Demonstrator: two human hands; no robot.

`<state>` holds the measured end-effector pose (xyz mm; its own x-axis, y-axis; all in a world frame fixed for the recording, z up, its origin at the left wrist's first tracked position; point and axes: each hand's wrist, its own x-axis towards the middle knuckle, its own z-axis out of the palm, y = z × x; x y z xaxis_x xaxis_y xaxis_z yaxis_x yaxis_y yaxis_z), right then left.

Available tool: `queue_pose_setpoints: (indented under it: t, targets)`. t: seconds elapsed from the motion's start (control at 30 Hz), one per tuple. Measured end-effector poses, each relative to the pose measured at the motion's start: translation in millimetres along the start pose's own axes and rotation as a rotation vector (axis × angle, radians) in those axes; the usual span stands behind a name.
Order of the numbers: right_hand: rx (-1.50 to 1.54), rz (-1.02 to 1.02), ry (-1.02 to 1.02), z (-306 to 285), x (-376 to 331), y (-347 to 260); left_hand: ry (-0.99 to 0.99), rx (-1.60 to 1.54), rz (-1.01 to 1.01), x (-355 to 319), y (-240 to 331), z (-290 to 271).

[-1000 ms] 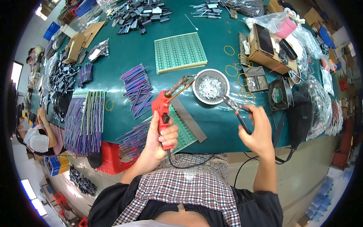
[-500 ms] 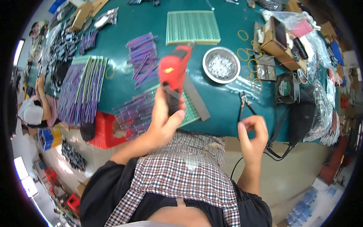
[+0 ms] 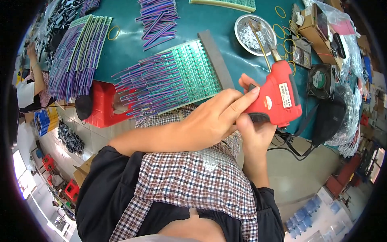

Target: The person adjusts the tip of a soldering iron using pliers, then aligns wire ribbons onto a circuit board and solders them using the soldering iron.

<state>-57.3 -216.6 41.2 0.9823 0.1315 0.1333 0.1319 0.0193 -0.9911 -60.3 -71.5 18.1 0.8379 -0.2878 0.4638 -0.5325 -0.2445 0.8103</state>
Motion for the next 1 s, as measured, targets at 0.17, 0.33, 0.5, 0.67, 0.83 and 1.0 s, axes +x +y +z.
queue_pose_setpoints:
  t: [0.17,0.33,0.5,0.67,0.83,1.0]
  targets:
    - [0.110,0.088,0.176,-6,-5,3,-0.048,0.048,0.008,-4,-1,-9]
    - [-0.122,0.062,0.219,-40,-8,2,-0.155,0.455,-0.290,-23,-38,-56]
    - [-0.391,-0.144,0.183,-39,7,10,-0.277,0.735,-0.341,-53,-64,-88]
    - [-0.574,-0.179,0.255,-37,11,61,-0.332,0.735,-0.340,-52,-66,-87]
    - [-1.083,-0.442,-0.031,13,68,61,-0.340,0.747,-0.349,-54,-66,-87]
    - [-1.034,-0.287,-0.032,29,76,84,-0.337,0.748,-0.342,-54,-66,-86]
